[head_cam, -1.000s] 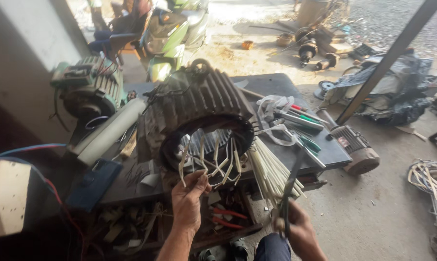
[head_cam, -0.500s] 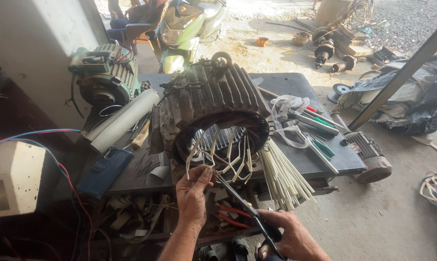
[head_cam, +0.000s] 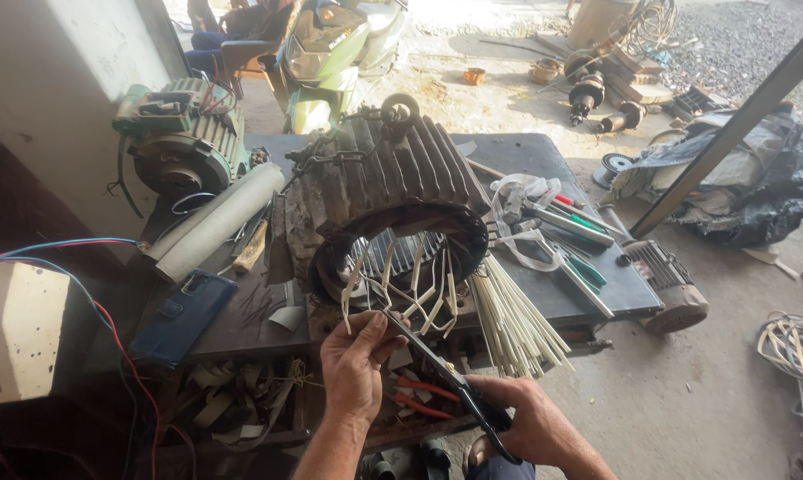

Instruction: The person works on an electric motor stator, inserting white insulating strips into the copper windings and adjusting them by hand. The person uses pliers to trim and position the strips and continues to arrange the windings throughout the clip.

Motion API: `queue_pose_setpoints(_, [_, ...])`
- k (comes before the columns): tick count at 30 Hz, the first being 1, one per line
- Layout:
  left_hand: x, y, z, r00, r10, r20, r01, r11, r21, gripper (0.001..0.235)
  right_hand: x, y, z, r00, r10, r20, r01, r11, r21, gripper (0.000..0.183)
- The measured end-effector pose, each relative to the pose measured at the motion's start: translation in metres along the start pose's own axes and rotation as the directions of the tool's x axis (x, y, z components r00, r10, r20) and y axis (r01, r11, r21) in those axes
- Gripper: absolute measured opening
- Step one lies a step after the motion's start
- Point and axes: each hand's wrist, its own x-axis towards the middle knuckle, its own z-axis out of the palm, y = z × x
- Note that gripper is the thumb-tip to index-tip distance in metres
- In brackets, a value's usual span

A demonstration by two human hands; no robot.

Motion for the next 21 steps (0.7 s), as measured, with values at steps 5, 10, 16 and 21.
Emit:
queue_pose_setpoints(5, [0.002, 0.006, 0.001, 1.0, 0.009, 0.028, -0.009, 1.0, 0.025, 0.014, 0.01, -0.007, -0.002, 0.998, 0.055, 0.027, -0.054, 0.998, -0.018, 0.07])
queue_pose_setpoints(10, [0.006, -0.002, -0.01, 1.0, -0.001, -0.027, 0.001, 1.0, 0.009, 0.015, 0.002, 0.01, 0.005, 0.995, -0.075, 0.065, 0.071, 0.996, 0.06, 0.063])
queue_pose_setpoints(16, [-0.002, -0.008, -0.042, 1.0, -0.001, 0.019, -0.006, 0.93, 0.369, 0.029, -0.014, 0.079, 0.014, 0.886, -0.327, -0.329, 0.382, 0.917, 0.117, 0.068])
queue_pose_setpoints(21, [0.002, -0.004, -0.082, 0.998, 0.064, 0.0, -0.037, 0.576, 0.817, 0.024, 0.024, 0.115, -0.048, 0.749, 0.097, -0.655, -0.002, 0.99, 0.144, 0.052])
